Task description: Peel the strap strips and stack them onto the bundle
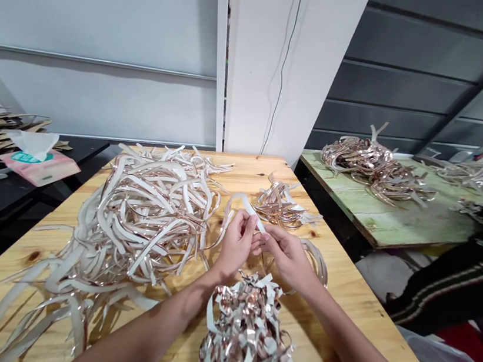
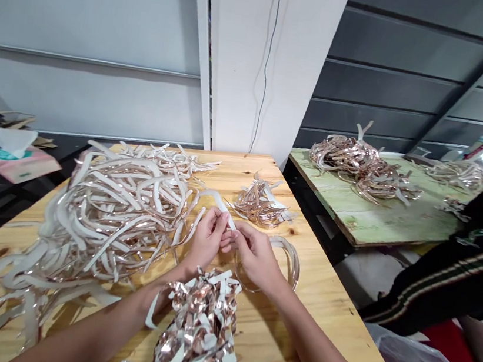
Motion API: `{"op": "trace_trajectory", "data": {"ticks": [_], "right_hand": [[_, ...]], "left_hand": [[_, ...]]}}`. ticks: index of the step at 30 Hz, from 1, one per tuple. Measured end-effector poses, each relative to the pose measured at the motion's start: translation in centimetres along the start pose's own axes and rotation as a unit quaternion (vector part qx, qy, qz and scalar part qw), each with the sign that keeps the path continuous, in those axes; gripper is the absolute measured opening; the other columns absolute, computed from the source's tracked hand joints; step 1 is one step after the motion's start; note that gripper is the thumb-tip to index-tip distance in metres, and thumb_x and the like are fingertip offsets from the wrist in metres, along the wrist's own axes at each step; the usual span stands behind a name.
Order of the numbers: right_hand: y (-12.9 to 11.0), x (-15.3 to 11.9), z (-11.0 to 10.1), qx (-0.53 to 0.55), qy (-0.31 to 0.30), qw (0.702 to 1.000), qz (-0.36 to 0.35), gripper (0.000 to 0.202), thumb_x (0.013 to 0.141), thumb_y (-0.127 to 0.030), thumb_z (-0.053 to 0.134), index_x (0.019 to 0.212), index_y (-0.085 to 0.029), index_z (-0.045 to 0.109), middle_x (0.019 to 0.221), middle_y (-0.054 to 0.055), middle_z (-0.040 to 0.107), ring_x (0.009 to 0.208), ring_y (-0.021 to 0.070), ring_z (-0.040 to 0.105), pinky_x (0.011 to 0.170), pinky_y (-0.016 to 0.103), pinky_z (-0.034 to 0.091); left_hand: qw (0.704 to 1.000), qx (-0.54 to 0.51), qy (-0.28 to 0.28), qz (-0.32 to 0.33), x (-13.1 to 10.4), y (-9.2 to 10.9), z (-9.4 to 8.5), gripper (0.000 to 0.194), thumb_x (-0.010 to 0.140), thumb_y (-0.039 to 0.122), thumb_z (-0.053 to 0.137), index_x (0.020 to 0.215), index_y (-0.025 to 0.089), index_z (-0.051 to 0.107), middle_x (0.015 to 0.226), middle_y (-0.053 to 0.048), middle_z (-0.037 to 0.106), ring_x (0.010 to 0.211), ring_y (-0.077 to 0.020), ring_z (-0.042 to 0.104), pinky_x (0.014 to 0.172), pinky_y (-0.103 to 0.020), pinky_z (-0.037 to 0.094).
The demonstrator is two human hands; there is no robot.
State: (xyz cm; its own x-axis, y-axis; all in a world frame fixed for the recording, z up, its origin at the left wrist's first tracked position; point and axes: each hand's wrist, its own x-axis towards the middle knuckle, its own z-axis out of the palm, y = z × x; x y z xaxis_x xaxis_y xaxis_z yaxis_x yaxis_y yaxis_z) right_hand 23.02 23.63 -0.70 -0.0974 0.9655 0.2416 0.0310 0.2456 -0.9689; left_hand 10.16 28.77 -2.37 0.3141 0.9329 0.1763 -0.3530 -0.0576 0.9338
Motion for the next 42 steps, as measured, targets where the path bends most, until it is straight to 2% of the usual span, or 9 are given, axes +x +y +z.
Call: {"op": "trace_trajectory", "data": {"ticks": [6, 12, 16, 19, 24, 30, 38, 42], "right_hand": [[0.0, -0.2, 0.2, -0.015, -0.004, 1.0, -0.005, 0.031, 0.101, -0.04, 0.058, 0.124, -0.023, 0.072, 0.114, 0.007, 0.076, 0.095, 0.0234, 0.074, 0.084, 0.038, 0.063], [0.0, -0.1, 0.4, -0.009, 0.044, 0.999, 0.009, 0.028, 0.098, -0.034, 0.059, 0.117, -0.019, 0.073, 0.104, 0.008, 0.078, 0.088, 0.022, 0.075, 0.081, 0.036, 0.063], [-0.1, -0.1, 0.6, 0.009, 0.098, 0.994, 0.036, 0.022, 0.093, -0.029, 0.062, 0.108, -0.017, 0.072, 0.091, 0.006, 0.079, 0.081, 0.0206, 0.074, 0.076, 0.032, 0.062], [0.2, 0.1, 0.4, 0.033, 0.119, 0.99, 0.07, 0.014, 0.088, -0.028, 0.063, 0.093, -0.018, 0.071, 0.079, 0.005, 0.077, 0.067, 0.0189, 0.072, 0.066, 0.031, 0.061], [0.1, 0.0, 0.1, 0.03, 0.112, 0.985, 0.126, 0.017, 0.082, -0.03, 0.069, 0.069, -0.02, 0.063, 0.062, 0.002, 0.069, 0.051, 0.0164, 0.065, 0.048, 0.026, 0.054], [-1.2, -0.4, 0.7, 0.055, 0.108, 0.986, 0.111, 0.018, 0.086, -0.037, 0.069, 0.077, -0.021, 0.065, 0.063, -0.002, 0.067, 0.049, 0.0148, 0.063, 0.048, 0.026, 0.054], [-0.9, -0.1, 0.8, 0.078, 0.081, 0.988, 0.107, 0.03, 0.088, -0.048, 0.069, 0.079, -0.02, 0.062, 0.074, 0.004, 0.073, 0.055, 0.0156, 0.066, 0.055, 0.028, 0.056], [-0.5, -0.2, 0.6, 0.04, 0.081, 0.99, 0.104, 0.026, 0.09, -0.044, 0.066, 0.081, -0.02, 0.061, 0.075, 0.004, 0.073, 0.055, 0.0163, 0.065, 0.054, 0.028, 0.054]], "left_hand": [[0.999, 0.024, 0.027, 0.003, -0.1, 0.3, 0.0, 0.036, 0.095, 0.052, 0.063, 0.086, 0.022, 0.045, 0.074, 0.005, 0.052, 0.06, -0.0089, 0.054, 0.054, -0.019, 0.047], [0.989, 0.122, 0.055, 0.059, -0.4, -0.2, -0.3, 0.026, 0.097, 0.047, 0.059, 0.093, 0.022, 0.054, 0.084, -0.001, 0.061, 0.075, -0.0167, 0.063, 0.069, -0.028, 0.052], [0.981, 0.168, 0.033, 0.088, -0.8, -0.4, -0.4, 0.024, 0.1, 0.046, 0.054, 0.097, 0.022, 0.056, 0.085, -0.003, 0.064, 0.073, -0.0177, 0.06, 0.068, -0.03, 0.048], [0.974, 0.189, 0.038, 0.118, -1.0, -0.2, -0.2, 0.024, 0.102, 0.045, 0.053, 0.095, 0.022, 0.056, 0.081, -0.003, 0.063, 0.073, -0.0176, 0.059, 0.069, -0.03, 0.045], [0.968, 0.213, 0.042, 0.128, -0.9, 0.3, -0.1, 0.025, 0.103, 0.04, 0.051, 0.086, 0.022, 0.05, 0.071, 0.0, 0.059, 0.064, -0.015, 0.053, 0.064, -0.029, 0.04], [0.951, 0.262, 0.091, 0.138, -0.8, 0.4, -0.1, 0.025, 0.102, 0.038, 0.051, 0.083, 0.022, 0.048, 0.068, 0.002, 0.057, 0.062, -0.0148, 0.052, 0.061, -0.028, 0.038], [0.955, 0.251, 0.095, 0.129, -0.8, 0.3, 0.0, 0.026, 0.103, 0.041, 0.05, 0.086, 0.021, 0.052, 0.069, 0.0, 0.06, 0.062, -0.0155, 0.056, 0.061, -0.028, 0.04], [0.959, 0.24, 0.08, 0.13, -0.7, 0.2, 0.0, 0.026, 0.104, 0.043, 0.049, 0.092, 0.02, 0.053, 0.072, 0.0, 0.063, 0.064, -0.0155, 0.059, 0.064, -0.028, 0.042]]}}
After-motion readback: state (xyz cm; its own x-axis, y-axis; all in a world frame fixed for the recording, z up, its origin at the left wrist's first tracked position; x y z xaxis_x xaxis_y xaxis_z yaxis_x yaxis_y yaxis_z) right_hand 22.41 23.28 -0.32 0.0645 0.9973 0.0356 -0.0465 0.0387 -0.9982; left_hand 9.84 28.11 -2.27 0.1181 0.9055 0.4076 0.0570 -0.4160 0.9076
